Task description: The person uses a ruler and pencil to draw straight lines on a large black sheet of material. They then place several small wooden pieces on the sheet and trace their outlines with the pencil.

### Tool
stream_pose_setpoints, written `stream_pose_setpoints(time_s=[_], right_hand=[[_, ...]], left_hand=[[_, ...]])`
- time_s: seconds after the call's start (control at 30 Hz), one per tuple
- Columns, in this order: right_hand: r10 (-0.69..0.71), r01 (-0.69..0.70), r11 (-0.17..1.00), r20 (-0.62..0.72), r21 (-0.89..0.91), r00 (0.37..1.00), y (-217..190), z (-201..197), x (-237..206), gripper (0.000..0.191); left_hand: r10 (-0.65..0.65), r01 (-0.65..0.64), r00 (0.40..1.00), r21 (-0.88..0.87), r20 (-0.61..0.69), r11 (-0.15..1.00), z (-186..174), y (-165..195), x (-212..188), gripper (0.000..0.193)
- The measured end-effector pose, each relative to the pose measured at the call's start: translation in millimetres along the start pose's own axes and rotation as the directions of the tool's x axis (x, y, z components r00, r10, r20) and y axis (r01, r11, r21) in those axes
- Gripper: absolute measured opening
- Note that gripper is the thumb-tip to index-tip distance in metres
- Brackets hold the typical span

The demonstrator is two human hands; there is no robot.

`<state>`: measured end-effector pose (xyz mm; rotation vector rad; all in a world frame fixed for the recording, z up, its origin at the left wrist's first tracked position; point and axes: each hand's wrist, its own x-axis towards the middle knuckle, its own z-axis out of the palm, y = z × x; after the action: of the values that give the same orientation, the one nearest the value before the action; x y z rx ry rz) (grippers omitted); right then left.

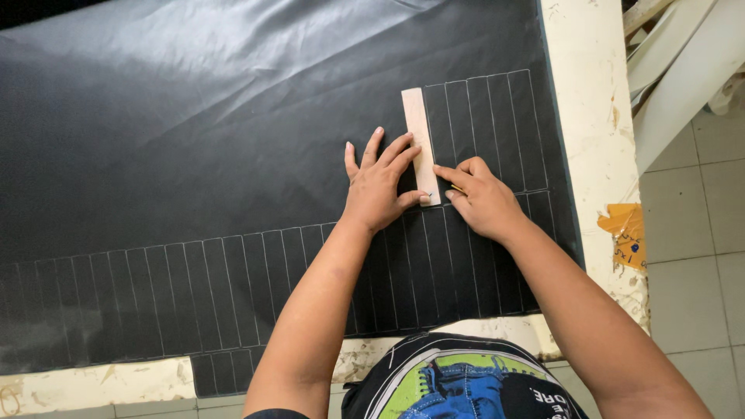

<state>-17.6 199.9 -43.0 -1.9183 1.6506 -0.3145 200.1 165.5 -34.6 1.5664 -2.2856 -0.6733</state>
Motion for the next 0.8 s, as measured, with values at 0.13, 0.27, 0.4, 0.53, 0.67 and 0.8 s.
stream_pose_setpoints(time_s=[0.13,0.27,0.4,0.53,0.67,0.8], right_hand=[[0.004,-0.004,1.000,0.004,-0.010,1.000,-0.6,-0.6,-0.3,0.046],[0.018,-0.018,1.000,0.011,-0.020,1.000,-1.4,-1.3,-0.6,0.047],[0.022,-0.022,0.999,0.011,-0.031,1.000,-2.2,-2.0,-0.2,0.047],[0.037,-0.037,0.999,0.015,-0.033,0.999,-2.9,-1.4,-0.4,0.046],[0.029,-0.029,0.999,0.002,-0.035,1.000,-3.2,-0.2,-0.9,0.046],[0.013,-0.013,0.999,-0.006,-0.034,1.000,-2.3,0.6,-1.6,0.046]], left_hand=[[0.001,-0.001,1.000,-0.005,0.007,1.000,1.3,-1.3,0.5,0.091],[0.026,-0.026,1.000,0.013,-0.011,1.000,3.4,-3.3,0.1,0.091],[0.025,-0.024,1.000,0.038,-0.006,0.999,5.1,-3.0,0.8,0.092],[0.017,-0.017,1.000,0.040,0.009,0.999,5.4,-3.3,0.9,0.092],[0.033,-0.033,0.999,0.065,-0.009,0.997,5.8,-4.3,0.0,0.088],[0.040,-0.039,0.999,0.073,-0.020,0.997,7.1,-4.3,-0.4,0.088]])
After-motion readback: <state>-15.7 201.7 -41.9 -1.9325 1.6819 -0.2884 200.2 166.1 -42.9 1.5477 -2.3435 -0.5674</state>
